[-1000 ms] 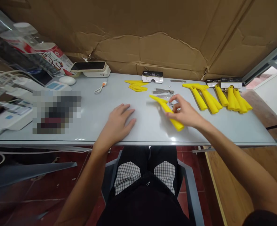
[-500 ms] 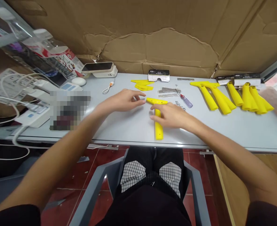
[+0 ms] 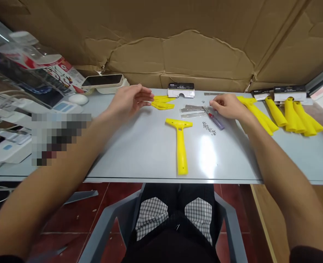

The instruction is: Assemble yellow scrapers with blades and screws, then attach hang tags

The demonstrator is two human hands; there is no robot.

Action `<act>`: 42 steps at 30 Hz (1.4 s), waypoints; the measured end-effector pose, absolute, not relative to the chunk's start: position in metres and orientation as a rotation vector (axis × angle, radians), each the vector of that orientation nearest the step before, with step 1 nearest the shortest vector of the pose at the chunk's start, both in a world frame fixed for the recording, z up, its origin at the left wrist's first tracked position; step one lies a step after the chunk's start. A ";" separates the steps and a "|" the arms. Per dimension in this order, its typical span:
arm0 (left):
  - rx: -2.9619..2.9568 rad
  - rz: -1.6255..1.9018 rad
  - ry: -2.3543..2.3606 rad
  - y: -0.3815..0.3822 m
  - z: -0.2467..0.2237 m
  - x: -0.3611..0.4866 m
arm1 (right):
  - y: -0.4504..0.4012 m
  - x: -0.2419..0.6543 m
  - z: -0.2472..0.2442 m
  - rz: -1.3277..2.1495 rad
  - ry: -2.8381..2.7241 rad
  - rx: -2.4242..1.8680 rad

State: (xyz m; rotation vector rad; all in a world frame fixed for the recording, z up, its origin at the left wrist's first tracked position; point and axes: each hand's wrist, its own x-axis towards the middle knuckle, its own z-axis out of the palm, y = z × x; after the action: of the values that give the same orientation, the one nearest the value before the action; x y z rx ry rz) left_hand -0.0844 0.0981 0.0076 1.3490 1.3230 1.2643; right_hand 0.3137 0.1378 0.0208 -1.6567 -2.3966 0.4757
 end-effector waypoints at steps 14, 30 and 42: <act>2.399 0.729 1.394 0.118 -0.030 -0.095 | 0.139 0.331 0.044 0.708 -2.605 -1.757; 2.352 0.725 1.364 0.088 -0.001 -0.079 | 0.112 0.307 0.045 0.885 -1.990 -1.336; 1.045 1.397 1.232 0.090 0.024 -0.076 | 0.111 0.300 0.038 0.631 -2.120 -1.518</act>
State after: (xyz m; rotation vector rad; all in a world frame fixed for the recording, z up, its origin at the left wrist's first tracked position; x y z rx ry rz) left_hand -0.0763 0.0902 0.0239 1.0450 1.2322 1.3970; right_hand 0.3000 0.1110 0.0382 -1.5177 -2.1198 0.6311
